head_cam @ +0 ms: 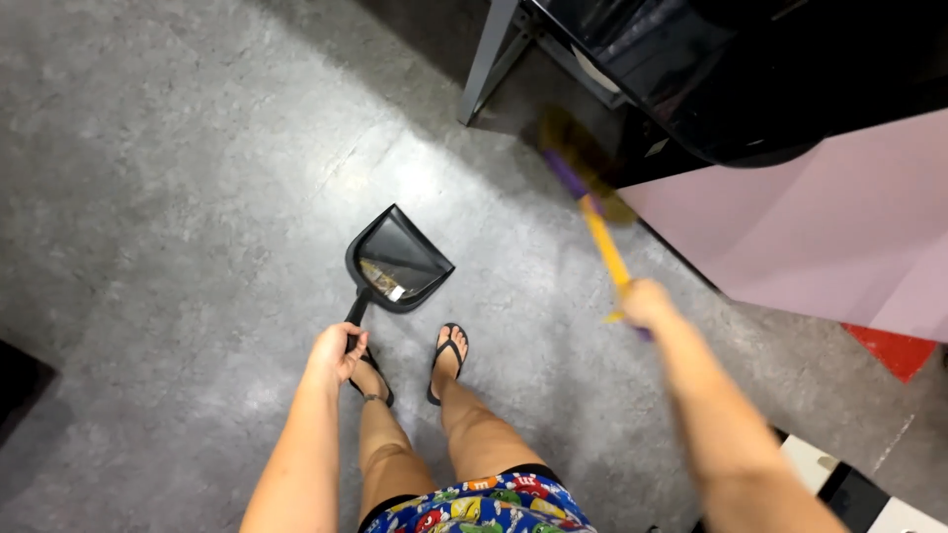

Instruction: The recorder moves chairs away from a table, sweeps debris into a dustpan, and then resets a floor mat and the chairs.

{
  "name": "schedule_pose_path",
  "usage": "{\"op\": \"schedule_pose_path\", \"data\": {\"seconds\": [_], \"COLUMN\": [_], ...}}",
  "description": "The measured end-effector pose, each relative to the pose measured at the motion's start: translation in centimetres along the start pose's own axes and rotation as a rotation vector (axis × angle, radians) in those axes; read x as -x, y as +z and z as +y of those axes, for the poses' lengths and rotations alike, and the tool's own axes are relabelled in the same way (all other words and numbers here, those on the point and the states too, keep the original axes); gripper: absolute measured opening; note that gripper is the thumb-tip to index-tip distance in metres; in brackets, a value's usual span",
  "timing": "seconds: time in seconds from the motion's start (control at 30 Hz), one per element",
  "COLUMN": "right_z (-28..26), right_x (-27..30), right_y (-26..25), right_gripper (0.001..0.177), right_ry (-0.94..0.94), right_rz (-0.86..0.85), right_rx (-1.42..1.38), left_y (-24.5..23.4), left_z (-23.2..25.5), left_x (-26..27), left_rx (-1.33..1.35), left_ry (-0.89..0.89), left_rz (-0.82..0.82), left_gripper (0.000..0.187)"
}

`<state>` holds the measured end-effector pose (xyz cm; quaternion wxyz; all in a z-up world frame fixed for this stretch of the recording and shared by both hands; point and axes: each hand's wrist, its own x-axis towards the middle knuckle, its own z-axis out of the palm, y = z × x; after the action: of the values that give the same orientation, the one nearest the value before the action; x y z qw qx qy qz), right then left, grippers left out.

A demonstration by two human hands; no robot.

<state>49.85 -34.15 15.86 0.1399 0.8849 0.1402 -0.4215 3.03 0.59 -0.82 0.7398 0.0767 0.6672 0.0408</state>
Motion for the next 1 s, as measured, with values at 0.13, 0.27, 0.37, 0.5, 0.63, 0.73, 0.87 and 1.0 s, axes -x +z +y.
{"op": "schedule_pose_path", "data": {"seconds": [0.13,0.27,0.37,0.5,0.63,0.73,0.87,1.0], "right_z": [-4.5,-6.7,-4.7,0.6,2.0,-1.0,-9.8,-12.3], "right_x": [-4.8,6.2,13.8,18.3,13.9,6.3,-0.9,-6.2], "right_y": [14.4,12.8,4.2,-2.9,-6.4,-7.9,-7.4,3.8], "right_gripper": [0.021,0.031,0.050,0.058,0.068,0.058,0.032,0.024], "right_ry": [-0.283,-0.345,-0.389,-0.238,-0.182,-0.220,-0.082,-0.178], "right_rz": [0.035,-0.104,-0.181,-0.034,0.154,0.298,0.230,0.060], "right_rx": [0.280,0.099,0.003,0.007,0.079,0.174,-0.043,-0.016], "left_y": [1.9,2.7,1.7,-0.3,-2.3,-1.8,2.0,3.8], "left_z": [-0.1,0.3,0.5,0.0,-0.8,-0.6,0.4,1.3], "left_x": [1.6,1.4,1.2,3.1,3.5,3.3,2.4,-0.1], "left_rx": [-0.008,0.032,0.072,0.128,0.176,0.226,0.218,0.155], "left_ry": [0.149,0.219,0.233,0.221,0.206,0.191,0.211,0.240], "left_rz": [0.066,0.086,0.085,0.081,0.063,0.068,0.138,0.179], "left_gripper": [0.018,0.021,0.023,0.025,0.026,0.025,0.027,0.025]}}
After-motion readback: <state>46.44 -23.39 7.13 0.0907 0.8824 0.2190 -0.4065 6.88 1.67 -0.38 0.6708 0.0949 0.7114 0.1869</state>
